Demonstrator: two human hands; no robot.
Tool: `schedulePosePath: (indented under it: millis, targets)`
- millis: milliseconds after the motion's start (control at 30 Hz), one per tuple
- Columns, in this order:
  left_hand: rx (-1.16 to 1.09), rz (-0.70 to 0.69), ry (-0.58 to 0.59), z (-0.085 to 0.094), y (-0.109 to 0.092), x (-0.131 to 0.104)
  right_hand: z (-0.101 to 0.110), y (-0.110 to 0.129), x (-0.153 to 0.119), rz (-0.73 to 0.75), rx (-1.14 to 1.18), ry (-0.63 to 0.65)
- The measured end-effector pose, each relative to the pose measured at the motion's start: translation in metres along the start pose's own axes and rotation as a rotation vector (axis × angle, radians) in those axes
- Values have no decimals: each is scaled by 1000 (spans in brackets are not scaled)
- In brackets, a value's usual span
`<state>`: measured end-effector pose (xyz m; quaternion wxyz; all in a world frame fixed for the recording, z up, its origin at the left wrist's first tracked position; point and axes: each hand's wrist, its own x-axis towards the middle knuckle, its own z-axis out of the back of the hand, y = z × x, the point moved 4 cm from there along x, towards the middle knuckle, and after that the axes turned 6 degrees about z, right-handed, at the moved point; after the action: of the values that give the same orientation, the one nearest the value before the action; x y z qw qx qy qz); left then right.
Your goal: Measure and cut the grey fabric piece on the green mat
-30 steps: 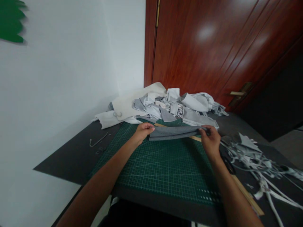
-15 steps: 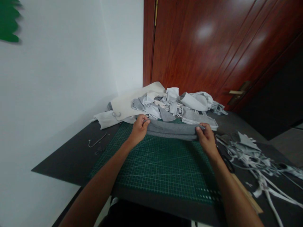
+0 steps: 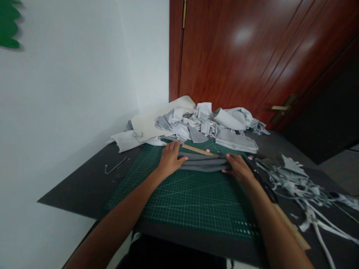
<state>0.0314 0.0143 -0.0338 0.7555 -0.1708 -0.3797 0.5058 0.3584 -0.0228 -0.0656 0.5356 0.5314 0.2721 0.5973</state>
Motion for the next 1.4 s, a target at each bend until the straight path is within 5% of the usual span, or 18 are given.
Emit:
schedulePosePath:
  millis: [100, 233, 300, 400, 533, 933, 1067, 1167, 1233, 1333, 1400]
  targets:
    - [227, -302, 187, -9, -23, -13, 1, 0, -2, -84, -109, -105]
    - [363, -332, 394, -28, -31, -25, -2, 17, -6, -35, -270, -212]
    - [391, -319, 381, -32, -32, -26, -12, 35, -9, 136, -382, -173]
    - [374, -319, 377, -34, -33, -26, -46, 58, -22, 404, -431, 106]
    - [299, -293, 358, -31, -34, -26, -88, 63, -42, 422, -552, 363]
    - [345, -227, 316, -26, -34, -26, -95, 78, -47, 436, -927, 367]
    - [380, -346, 334, -26, -45, -30, -102, 87, -54, 443, -919, 378]
    - [353, -464, 265, -20, -56, -34, -99, 87, -53, 398, -887, 341]
    - [281, -457, 113, -12, -58, -33, -91, 85, -48, 337, -751, 275]
    - [67, -301, -172, -1, -54, -29, -78, 84, -39, 240, -410, 221]
    - [-182, -114, -242, 1, -45, -24, -75, 85, -37, 160, -149, 264]
